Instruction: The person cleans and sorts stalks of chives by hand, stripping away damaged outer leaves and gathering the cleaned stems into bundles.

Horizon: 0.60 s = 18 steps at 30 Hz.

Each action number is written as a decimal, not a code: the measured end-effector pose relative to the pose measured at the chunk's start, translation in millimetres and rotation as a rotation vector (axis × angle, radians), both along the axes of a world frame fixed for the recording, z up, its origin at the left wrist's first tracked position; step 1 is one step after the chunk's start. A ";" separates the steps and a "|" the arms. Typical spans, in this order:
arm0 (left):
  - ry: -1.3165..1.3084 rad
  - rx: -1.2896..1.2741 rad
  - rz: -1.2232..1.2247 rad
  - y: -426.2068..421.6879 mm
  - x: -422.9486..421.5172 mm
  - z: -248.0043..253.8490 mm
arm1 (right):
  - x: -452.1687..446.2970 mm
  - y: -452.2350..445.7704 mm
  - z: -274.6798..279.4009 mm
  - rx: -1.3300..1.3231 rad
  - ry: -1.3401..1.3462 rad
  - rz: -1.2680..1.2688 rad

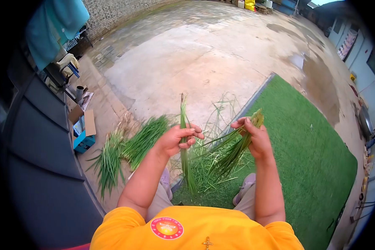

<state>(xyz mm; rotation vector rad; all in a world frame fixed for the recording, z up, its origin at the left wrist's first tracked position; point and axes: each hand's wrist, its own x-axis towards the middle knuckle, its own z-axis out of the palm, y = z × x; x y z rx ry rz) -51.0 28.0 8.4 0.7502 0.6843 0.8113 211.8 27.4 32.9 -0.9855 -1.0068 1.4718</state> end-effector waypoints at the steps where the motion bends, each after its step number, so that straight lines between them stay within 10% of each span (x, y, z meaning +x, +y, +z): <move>1: -0.001 0.003 -0.009 -1.3 3.5 -1.1 | -1.0 0.3 -1.3 -0.025 0.129 -0.015; 18: 0.003 0.000 -0.405 -27.0 59.8 -6.5 | -28.6 -16.8 0.2 -0.185 0.090 0.169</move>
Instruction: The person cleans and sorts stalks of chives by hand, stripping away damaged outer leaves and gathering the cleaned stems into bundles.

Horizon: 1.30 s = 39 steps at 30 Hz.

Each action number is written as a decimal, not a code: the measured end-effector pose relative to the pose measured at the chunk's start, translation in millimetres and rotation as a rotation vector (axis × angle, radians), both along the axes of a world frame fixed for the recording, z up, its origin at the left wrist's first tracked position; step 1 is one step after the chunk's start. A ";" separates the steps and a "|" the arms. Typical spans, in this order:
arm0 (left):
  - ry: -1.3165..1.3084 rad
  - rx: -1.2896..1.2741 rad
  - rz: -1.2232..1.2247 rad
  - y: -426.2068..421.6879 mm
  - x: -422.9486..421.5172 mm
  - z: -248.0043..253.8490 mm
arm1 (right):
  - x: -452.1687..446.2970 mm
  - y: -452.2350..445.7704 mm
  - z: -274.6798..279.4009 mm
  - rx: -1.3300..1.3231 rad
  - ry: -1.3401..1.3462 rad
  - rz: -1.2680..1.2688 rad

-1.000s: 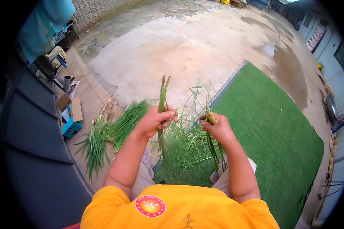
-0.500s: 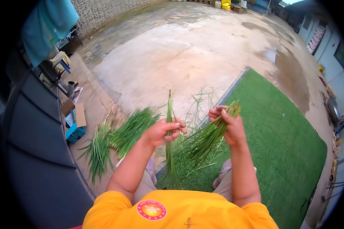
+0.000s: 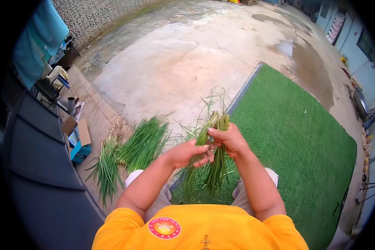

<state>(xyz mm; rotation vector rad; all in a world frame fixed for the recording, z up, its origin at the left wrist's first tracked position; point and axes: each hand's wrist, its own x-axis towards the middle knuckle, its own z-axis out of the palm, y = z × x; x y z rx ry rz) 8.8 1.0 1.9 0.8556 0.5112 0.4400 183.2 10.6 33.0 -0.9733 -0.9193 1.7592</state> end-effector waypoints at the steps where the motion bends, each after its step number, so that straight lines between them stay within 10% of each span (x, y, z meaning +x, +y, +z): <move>1: -0.020 -0.012 0.070 0.1 0.4 0.4 | 0.7 0.7 -2.5 0.001 0.000 -0.001; 12: 0.028 0.055 0.171 5.1 -8.7 4.3 | 15.1 7.7 -10.7 -0.084 0.140 -0.116; 21: 0.197 0.040 0.880 36.4 -52.7 7.6 | 27.8 10.7 -4.2 -0.040 0.201 -0.183; 39: 0.138 0.083 0.472 16.8 -7.9 5.4 | -6.5 -4.2 -15.4 0.025 -0.268 0.006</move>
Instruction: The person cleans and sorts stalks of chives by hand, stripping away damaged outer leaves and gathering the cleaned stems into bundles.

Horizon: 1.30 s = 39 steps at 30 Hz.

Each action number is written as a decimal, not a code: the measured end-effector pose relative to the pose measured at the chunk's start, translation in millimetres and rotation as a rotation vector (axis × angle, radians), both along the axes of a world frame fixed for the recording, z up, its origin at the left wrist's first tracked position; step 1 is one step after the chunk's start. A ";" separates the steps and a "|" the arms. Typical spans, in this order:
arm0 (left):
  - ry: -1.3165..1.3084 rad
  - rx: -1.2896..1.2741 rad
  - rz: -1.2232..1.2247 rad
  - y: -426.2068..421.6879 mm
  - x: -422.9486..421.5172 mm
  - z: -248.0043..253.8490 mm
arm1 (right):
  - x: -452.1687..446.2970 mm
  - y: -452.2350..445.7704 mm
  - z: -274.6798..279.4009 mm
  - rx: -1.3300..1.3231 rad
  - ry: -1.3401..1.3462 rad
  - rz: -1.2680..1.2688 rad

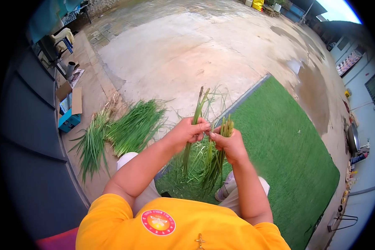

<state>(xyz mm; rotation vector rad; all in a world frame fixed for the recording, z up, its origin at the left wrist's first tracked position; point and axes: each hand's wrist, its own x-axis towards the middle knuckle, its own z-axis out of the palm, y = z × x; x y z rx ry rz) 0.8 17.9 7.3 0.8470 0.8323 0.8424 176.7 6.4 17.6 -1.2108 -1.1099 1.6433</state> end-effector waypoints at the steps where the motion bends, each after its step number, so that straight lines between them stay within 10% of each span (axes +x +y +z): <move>1: -0.007 -0.003 0.010 0.7 -1.3 0.5 | -1.1 -0.5 -0.9 -0.003 -0.007 0.010; 10: 0.206 0.214 -0.025 0.5 -1.4 -12.1 | -9.4 -2.4 -20.5 0.371 -0.292 0.035; 22: 0.289 0.292 0.331 17.1 -19.6 1.9 | -3.1 -1.0 -5.5 -0.073 -0.033 0.071; 30: 0.129 0.244 0.064 -4.3 8.4 -3.9 | -8.1 -5.8 -2.2 -0.188 0.148 0.119; 33: 0.362 0.377 0.152 -4.7 13.0 1.4 | -10.6 -7.1 -6.6 -0.185 0.170 0.140; 35: 0.883 0.973 0.360 -2.7 15.9 -11.3 | -10.8 -7.9 -4.0 -0.187 0.178 0.140; 39: 0.884 1.019 0.375 -1.1 19.9 -8.2 | -8.5 -7.7 -2.0 -0.205 0.206 0.120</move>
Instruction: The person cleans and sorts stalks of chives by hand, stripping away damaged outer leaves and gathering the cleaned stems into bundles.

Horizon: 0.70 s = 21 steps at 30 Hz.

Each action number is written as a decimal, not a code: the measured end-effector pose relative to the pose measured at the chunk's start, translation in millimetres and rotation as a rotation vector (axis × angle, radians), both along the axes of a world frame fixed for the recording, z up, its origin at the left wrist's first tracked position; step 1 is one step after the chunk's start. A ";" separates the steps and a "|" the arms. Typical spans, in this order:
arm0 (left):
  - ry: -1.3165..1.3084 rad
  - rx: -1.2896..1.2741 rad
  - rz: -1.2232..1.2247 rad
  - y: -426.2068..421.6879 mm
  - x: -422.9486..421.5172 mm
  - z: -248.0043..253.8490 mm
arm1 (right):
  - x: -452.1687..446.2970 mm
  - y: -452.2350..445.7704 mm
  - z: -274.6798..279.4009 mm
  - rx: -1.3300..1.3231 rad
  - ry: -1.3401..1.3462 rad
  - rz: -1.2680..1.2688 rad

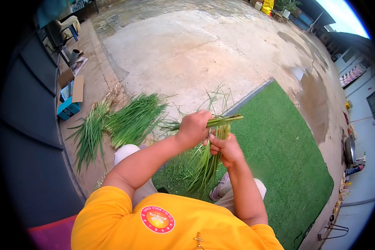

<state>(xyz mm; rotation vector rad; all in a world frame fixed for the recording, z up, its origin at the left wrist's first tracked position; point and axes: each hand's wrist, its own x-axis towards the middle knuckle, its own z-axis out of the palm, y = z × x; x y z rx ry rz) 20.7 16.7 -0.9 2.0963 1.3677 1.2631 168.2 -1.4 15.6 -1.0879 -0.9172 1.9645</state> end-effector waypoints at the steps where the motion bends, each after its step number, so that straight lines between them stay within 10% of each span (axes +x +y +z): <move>1: 0.029 0.050 0.031 1.2 -0.2 -0.5 | 1.8 0.3 0.9 0.000 0.003 -0.003; 7: -0.058 0.026 0.226 25.5 -18.0 -5.9 | 11.4 0.9 1.6 -0.091 0.168 0.039; 13: -0.880 -0.693 -0.247 8.6 -19.1 20.2 | 14.6 3.0 -2.6 -0.093 0.207 0.037; 19: -0.781 -0.694 -0.405 -1.9 -7.5 10.9 | 5.4 -0.2 -9.4 -0.122 0.254 0.103; 21: -0.151 -0.155 -0.116 1.1 -7.3 9.1 | 3.6 -0.1 -13.8 -0.186 0.301 0.087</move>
